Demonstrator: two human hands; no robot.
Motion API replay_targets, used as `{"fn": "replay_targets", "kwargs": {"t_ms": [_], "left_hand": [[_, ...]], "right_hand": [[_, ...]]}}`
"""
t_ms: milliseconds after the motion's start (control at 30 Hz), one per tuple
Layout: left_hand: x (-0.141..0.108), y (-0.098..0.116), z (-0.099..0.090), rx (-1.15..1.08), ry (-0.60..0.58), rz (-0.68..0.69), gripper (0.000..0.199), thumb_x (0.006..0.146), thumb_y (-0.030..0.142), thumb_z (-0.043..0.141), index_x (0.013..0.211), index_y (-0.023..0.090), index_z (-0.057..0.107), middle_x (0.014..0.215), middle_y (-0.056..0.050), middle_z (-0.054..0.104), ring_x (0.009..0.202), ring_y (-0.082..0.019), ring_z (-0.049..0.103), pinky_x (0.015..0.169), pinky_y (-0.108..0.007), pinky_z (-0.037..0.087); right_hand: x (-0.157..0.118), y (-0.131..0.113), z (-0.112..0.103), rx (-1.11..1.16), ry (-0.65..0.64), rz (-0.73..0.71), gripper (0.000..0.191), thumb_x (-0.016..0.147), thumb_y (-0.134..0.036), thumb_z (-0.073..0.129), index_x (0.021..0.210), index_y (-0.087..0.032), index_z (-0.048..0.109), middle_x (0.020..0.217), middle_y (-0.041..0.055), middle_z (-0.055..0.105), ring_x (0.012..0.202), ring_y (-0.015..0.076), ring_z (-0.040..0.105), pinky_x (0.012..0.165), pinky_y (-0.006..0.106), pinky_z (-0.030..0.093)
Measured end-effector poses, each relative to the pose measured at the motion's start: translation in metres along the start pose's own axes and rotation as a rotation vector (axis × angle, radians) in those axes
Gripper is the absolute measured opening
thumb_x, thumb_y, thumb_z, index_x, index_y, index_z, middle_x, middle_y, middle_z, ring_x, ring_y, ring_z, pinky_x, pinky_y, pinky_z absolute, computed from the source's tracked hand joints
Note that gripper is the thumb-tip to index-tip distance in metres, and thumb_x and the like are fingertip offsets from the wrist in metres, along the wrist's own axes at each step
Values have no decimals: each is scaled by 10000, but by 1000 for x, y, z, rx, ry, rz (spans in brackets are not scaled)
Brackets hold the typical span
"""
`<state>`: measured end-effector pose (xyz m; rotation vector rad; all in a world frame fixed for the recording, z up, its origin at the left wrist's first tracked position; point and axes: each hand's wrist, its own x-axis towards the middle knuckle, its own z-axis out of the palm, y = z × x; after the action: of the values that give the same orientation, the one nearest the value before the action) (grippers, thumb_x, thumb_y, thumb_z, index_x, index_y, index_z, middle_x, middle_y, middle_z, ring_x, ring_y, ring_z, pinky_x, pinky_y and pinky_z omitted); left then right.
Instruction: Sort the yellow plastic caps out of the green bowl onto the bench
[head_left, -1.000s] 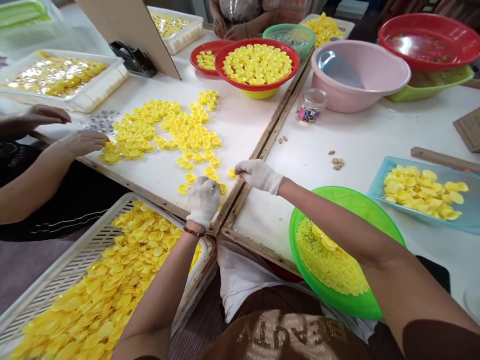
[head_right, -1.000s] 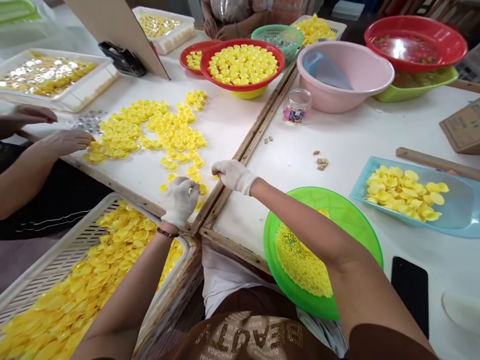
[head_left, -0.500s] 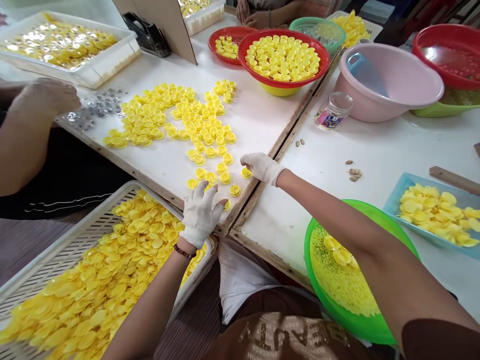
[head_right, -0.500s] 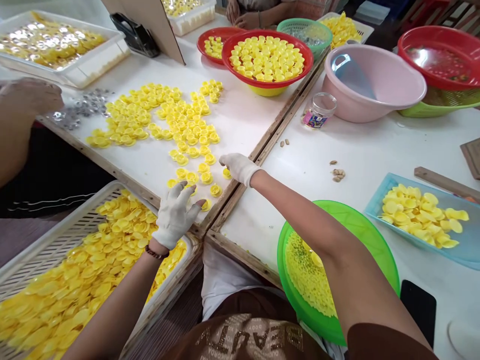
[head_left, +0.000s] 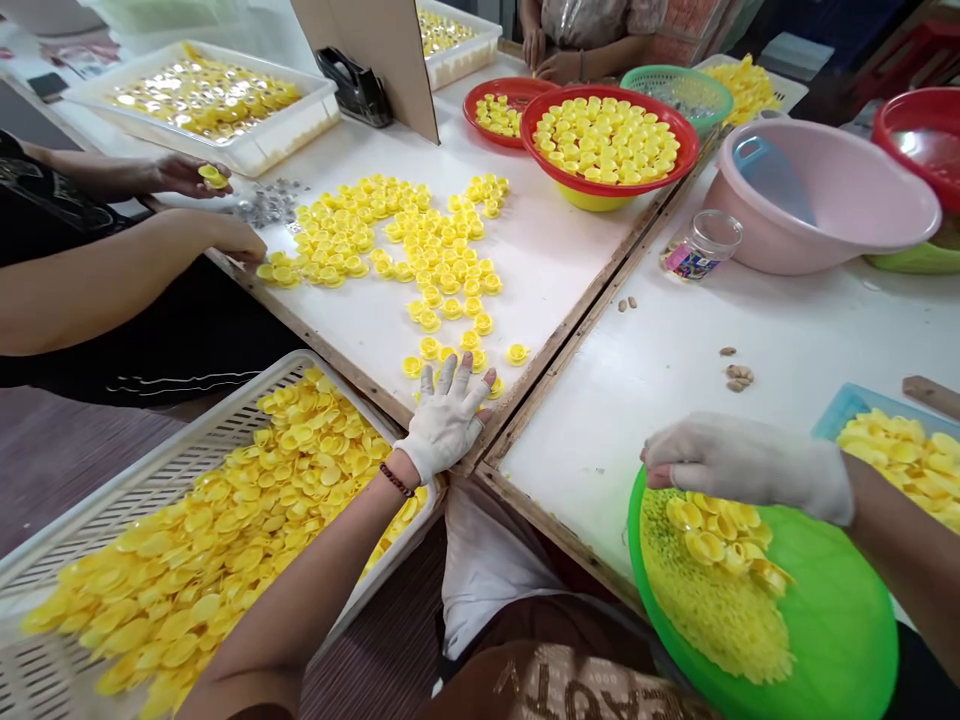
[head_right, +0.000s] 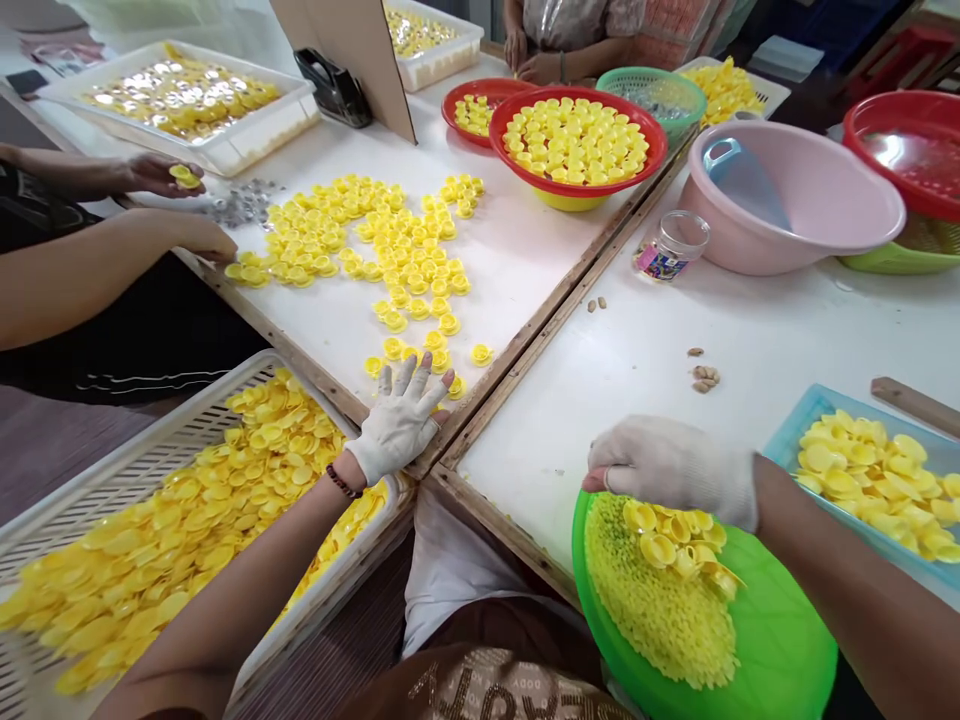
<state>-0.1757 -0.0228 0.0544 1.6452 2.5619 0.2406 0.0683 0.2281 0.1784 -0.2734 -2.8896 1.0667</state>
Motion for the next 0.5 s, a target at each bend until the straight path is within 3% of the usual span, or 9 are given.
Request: {"fn": "replay_targets", "kwargs": {"t_ms": [267, 500], "left_hand": [[40, 7, 13, 21, 41, -40, 553, 1050, 422, 407, 1581, 277, 455, 1680, -184, 300, 1563, -460, 192, 1182, -763, 144], [43, -27, 11, 72, 11, -37, 547, 1060, 432, 368, 1584, 295, 448, 1705, -146, 255, 1572, -442, 178, 1166, -790, 151]], "right_hand": [[-8, -22, 19, -195, -10, -41, 210, 972, -330, 577, 1038, -283, 770, 991, 86, 780, 938, 243, 741, 824, 361, 590], [-52, -12, 26, -280, 20, -14, 282, 1029, -327, 504, 1148, -209, 730, 1163, 86, 775, 1074, 242, 740, 932, 360, 614]]}}
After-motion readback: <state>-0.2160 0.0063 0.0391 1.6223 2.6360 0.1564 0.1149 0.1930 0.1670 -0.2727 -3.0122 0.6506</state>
